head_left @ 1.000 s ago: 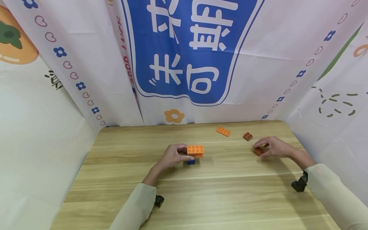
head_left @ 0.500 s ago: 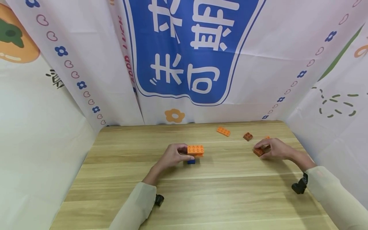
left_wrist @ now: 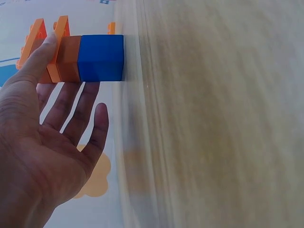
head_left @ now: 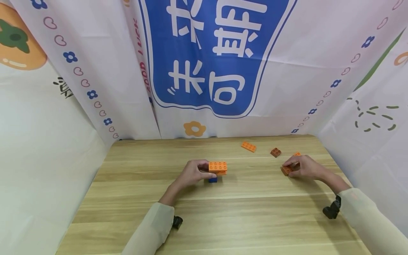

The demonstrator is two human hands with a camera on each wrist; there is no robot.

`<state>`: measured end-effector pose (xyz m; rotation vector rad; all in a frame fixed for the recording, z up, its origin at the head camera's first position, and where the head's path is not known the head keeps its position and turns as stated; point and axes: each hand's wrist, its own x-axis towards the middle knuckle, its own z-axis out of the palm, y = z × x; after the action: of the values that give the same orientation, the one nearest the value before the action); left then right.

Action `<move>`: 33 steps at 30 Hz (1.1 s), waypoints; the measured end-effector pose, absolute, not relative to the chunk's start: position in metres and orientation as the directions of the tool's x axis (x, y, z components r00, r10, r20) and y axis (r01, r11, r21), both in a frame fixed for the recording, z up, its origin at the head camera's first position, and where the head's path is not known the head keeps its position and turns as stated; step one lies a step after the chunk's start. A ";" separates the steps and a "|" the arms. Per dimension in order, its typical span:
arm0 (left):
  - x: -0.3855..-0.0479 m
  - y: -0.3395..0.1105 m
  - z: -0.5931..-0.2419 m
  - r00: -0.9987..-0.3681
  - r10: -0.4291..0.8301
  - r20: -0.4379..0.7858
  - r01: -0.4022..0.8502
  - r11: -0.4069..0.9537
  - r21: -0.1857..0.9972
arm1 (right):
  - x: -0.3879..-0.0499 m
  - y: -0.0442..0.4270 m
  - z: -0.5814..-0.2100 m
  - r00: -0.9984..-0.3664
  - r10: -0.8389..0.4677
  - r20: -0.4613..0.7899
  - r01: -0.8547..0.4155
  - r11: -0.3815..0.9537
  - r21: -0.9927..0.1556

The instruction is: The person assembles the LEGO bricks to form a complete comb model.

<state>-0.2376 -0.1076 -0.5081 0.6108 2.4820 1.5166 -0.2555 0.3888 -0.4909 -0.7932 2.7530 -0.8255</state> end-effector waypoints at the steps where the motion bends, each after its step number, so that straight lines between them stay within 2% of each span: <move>1: -0.238 -0.107 -0.508 -0.902 0.427 0.067 0.254 0.399 0.881 | -0.255 0.388 -0.491 -0.852 -0.524 0.001 -0.439 0.713 -0.547; 12: -0.237 -0.107 -0.506 -0.899 0.432 0.068 0.260 0.402 0.878 | -0.250 0.375 -0.489 -0.854 -0.519 0.031 -0.448 0.705 -0.550; 18: -0.237 -0.108 -0.508 -0.901 0.428 0.072 0.261 0.400 0.879 | -0.247 0.363 -0.490 -0.847 -0.524 0.087 -0.483 0.691 -0.537; 27: -0.236 -0.107 -0.508 -0.903 0.423 0.078 0.263 0.399 0.878 | -0.241 0.344 -0.486 -0.807 -0.572 0.145 -0.556 0.656 -0.509; 33: -0.236 -0.107 -0.507 -0.903 0.422 0.076 0.259 0.395 0.881 | -0.239 0.328 -0.481 -0.789 -0.599 0.139 -0.585 0.661 -0.470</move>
<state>-0.2360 -0.1073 -0.5073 0.6123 2.4870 1.5266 -0.2394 0.3279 -0.4814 -1.0112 2.8384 -0.7878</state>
